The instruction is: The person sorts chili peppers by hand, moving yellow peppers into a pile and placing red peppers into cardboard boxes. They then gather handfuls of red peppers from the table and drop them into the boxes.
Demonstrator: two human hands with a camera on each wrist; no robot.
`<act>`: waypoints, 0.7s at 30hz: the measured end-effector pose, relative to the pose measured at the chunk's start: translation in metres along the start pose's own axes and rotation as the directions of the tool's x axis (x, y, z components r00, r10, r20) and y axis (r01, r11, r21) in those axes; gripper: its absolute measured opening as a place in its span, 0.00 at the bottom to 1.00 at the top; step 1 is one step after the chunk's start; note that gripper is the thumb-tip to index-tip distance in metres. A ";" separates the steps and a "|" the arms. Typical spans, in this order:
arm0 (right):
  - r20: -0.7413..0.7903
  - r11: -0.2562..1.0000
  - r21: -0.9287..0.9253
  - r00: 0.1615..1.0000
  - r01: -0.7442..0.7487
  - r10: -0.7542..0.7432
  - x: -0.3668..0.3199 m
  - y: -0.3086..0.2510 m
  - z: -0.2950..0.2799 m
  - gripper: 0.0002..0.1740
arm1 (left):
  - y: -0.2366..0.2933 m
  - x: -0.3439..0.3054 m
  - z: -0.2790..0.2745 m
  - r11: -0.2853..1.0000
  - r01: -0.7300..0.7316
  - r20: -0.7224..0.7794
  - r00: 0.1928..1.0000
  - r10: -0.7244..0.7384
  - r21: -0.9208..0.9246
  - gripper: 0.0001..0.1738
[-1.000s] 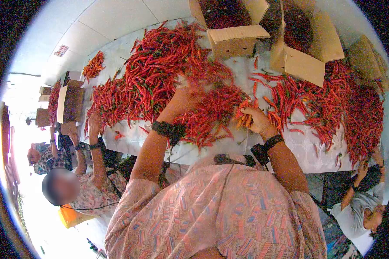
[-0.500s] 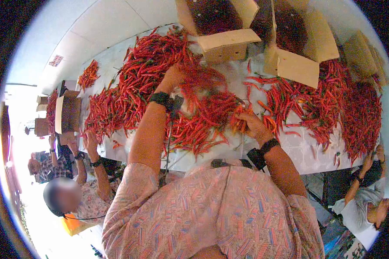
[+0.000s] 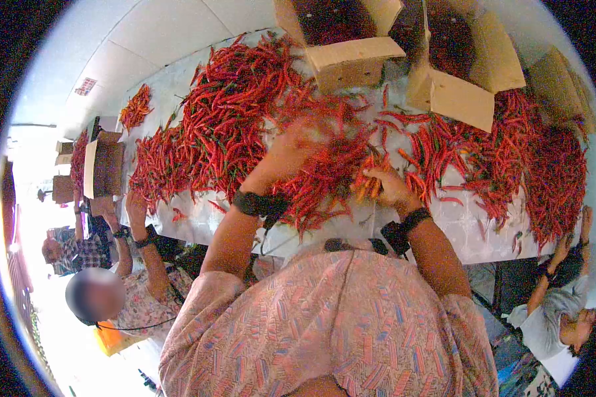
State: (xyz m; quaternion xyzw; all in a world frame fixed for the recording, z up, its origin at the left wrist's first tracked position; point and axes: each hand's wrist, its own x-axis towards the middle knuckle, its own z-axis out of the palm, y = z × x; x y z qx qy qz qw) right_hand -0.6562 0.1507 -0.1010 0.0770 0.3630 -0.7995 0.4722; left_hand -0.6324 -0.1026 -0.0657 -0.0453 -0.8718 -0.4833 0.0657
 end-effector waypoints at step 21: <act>0.007 1.000 -0.030 1.000 -0.007 0.007 0.002 0.001 -0.005 0.11 | -0.050 0.053 0.021 0.699 0.223 0.025 0.945 -0.326 0.679 0.23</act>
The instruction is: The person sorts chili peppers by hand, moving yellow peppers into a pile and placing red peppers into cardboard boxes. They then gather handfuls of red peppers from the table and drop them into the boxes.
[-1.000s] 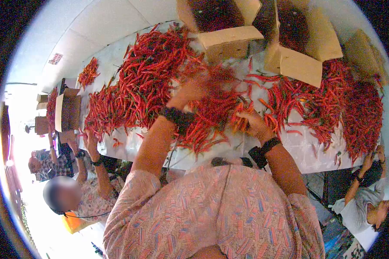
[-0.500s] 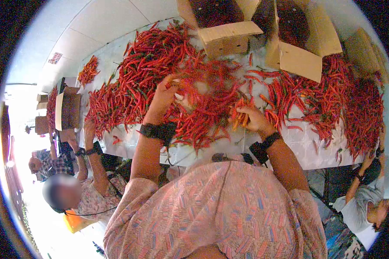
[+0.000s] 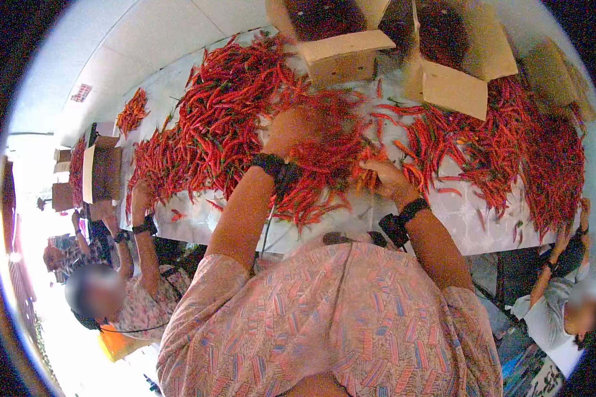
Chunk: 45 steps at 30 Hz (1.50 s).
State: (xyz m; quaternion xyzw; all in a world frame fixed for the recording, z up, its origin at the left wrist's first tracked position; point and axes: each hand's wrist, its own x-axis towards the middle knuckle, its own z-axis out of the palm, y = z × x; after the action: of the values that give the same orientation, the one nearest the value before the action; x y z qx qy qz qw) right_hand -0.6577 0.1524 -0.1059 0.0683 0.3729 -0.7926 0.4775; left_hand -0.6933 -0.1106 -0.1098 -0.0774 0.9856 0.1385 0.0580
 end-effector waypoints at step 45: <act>0.040 0.996 0.092 0.999 0.018 -0.022 -0.009 -0.007 0.018 0.14 | -0.037 -0.089 -0.099 0.113 0.191 0.168 0.968 -0.187 -0.975 0.08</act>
State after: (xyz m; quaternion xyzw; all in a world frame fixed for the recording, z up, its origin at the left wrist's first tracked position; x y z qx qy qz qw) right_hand -0.6539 0.1488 -0.0855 0.0703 0.3270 -0.8149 0.4733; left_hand -0.6089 -0.1614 -0.0124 -0.2205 0.6348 0.7405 0.0119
